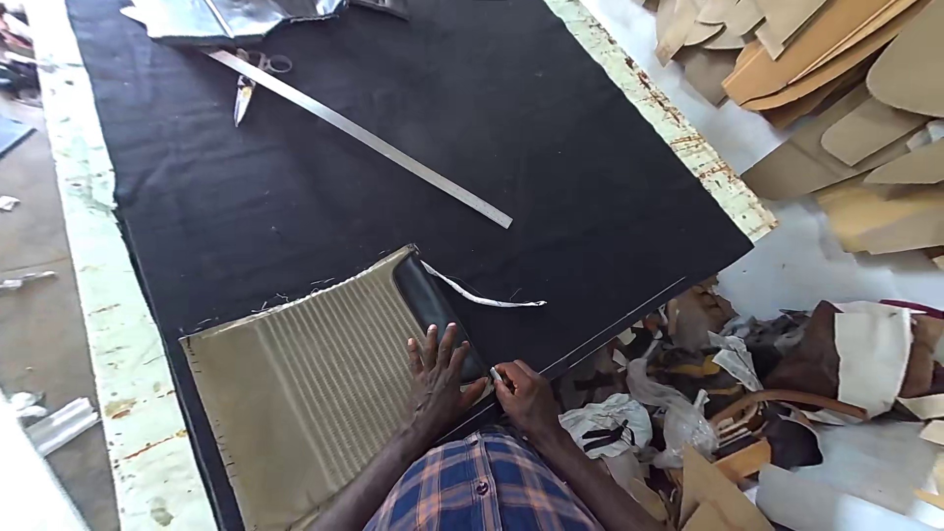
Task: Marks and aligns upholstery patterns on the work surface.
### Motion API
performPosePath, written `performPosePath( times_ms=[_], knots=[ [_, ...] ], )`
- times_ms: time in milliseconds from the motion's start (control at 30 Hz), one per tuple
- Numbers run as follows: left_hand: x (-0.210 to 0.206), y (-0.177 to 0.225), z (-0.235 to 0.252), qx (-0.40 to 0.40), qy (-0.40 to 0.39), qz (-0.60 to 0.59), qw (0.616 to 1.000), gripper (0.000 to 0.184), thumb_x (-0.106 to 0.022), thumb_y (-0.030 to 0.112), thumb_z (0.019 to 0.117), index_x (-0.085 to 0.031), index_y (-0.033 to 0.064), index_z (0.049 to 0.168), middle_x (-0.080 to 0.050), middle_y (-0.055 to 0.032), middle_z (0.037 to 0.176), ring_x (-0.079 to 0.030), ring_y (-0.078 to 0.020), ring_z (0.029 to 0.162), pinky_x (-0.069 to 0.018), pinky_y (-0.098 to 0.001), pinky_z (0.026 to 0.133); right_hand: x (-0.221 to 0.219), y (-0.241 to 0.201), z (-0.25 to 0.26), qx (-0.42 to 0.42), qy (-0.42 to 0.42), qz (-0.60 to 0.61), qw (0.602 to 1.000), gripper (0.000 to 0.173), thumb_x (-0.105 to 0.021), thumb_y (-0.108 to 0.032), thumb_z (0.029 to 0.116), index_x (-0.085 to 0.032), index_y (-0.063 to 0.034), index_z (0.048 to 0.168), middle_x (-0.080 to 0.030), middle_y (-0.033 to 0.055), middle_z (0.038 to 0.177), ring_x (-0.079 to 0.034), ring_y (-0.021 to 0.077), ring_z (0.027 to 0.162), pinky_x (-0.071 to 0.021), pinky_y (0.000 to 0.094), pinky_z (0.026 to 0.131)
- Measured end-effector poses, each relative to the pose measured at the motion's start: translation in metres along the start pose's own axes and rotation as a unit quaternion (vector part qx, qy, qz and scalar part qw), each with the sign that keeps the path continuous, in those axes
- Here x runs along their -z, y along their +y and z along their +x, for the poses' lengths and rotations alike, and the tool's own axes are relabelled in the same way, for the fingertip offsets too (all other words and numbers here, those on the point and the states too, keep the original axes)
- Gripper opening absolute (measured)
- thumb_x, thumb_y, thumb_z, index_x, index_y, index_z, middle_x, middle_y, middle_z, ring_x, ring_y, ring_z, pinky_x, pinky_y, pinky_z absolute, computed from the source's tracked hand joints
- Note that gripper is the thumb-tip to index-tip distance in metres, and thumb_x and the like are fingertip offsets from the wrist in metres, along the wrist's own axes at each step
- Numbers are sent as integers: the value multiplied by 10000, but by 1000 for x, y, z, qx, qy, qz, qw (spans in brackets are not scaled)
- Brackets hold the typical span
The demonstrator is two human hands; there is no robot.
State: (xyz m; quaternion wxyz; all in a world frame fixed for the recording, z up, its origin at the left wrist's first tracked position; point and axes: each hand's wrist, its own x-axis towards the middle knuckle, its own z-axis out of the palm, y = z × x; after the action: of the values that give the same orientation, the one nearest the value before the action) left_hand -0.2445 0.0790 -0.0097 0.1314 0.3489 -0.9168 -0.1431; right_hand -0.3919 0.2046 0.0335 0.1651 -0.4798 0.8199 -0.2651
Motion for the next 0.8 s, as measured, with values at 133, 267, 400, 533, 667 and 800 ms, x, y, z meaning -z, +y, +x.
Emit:
performPosePath(
  times_ms=[133, 267, 400, 533, 667, 800],
  knots=[
    [0, 0, 1, 6, -8, 4, 1000, 775, -514, 789, 852, -615, 231, 1380, -253, -41, 1695, -93, -358, 1584, -39, -675, 1227, 27, -17, 12, -39, -136, -54, 988, 172, -651, -210, 920, -753, -147, 1043, -689, 50, 925, -689, 221, 831, -587, 459, 733],
    [2, -3, 4, 3, -10, -9, 1000, 796, -508, 799, 857, -616, 213, 1384, -259, -53, 1693, -107, -365, 1582, -41, -683, 1230, 70, -4, 20, -122, -149, 72, 979, 132, -733, -192, 884, -771, -128, 993, -703, 33, 870, -665, 184, 766, -580, 456, 727],
    [2, -3, 2, 10, -16, -17, 1000, 800, -510, 804, 855, -610, 218, 1390, -252, -52, 1696, -93, -358, 1586, -31, -677, 1235, 74, 23, -1, -177, -131, 207, 953, 334, -710, -210, 915, -724, -90, 1227, -720, 56, 950, -678, 159, 765, -597, 375, 726],
    [8, -3, 5, 18, -18, -46, 999, 778, -501, 814, 863, -620, 246, 1381, -306, -32, 1676, -128, -346, 1582, -39, -664, 1243, 50, 19, -11, -153, -111, 279, 942, 243, -682, -210, 936, -741, -84, 1135, -726, 37, 1022, -700, 146, 839, -613, 336, 766],
    [13, -9, 6, 26, -30, -115, 993, 560, -474, 653, 979, -621, 293, 1381, -358, 29, 1650, -154, -280, 1582, -48, -642, 1254, 25, 2, -6, -48, -95, 301, 948, 158, -634, -152, 980, -709, -98, 1108, -745, 1, 1080, -706, 103, 973, -598, 316, 874],
    [21, -17, 13, 34, -43, -139, 989, 381, -409, 428, 1051, -660, 333, 1322, -468, 93, 1572, -285, -217, 1538, -175, -594, 1240, 15, -11, 3, -14, -171, 171, 970, 216, -554, -213, 1024, -678, -123, 1175, -726, 4, 1182, -698, 101, 1036, -578, 335, 924]
  ],
)
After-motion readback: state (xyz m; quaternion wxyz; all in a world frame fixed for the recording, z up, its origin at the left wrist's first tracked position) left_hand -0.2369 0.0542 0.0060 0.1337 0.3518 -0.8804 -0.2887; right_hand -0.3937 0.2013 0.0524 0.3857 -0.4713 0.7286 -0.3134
